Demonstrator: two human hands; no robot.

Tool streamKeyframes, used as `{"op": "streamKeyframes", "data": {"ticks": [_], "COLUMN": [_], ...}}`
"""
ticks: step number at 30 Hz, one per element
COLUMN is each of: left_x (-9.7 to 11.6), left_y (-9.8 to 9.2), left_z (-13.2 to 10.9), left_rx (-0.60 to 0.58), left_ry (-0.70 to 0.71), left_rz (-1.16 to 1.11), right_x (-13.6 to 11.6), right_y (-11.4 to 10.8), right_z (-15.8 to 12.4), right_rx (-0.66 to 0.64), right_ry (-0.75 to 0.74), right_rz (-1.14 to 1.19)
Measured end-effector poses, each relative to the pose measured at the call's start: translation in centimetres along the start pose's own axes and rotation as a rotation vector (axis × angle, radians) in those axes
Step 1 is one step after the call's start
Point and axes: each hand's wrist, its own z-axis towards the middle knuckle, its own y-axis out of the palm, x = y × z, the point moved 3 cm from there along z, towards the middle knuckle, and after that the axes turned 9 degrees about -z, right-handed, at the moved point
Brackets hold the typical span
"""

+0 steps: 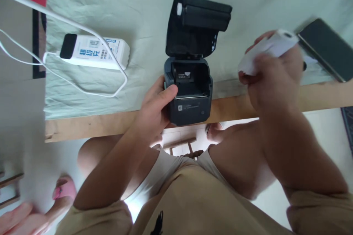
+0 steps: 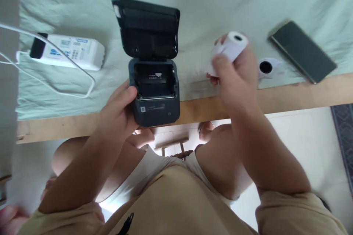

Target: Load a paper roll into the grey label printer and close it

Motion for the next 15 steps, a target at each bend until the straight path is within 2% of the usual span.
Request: {"op": "streamKeyframes", "data": {"ticks": [2,6,8,12,15], "left_x": [0.0,0.1,0.2,0.4,0.3], "left_y": [-0.1,0.1,0.3,0.5,0.5], "left_z": [0.0,-0.1,-0.2,-0.2,-0.2], "left_rx": [-0.006,-0.017,-0.022,-0.022,-0.025], "left_ry": [0.001,-0.023,-0.039,-0.059,-0.077], "left_rz": [0.001,0.026,0.017,-0.019,-0.032], "right_x": [0.4,-0.3,-0.4,0.2,-0.1], "right_y": [0.2,0.1,0.2,0.4,-0.7], "right_z": [0.2,-0.3,-0.4,-0.4,-0.5], "right_rx": [-0.055,-0.117,-0.153,-0.207,-0.178], "right_ry": [-0.083,-0.342,-0.361,-0.274,-0.35], "right_rz": [-0.172,-0.575,-0.661,-0.763,-0.721]}}
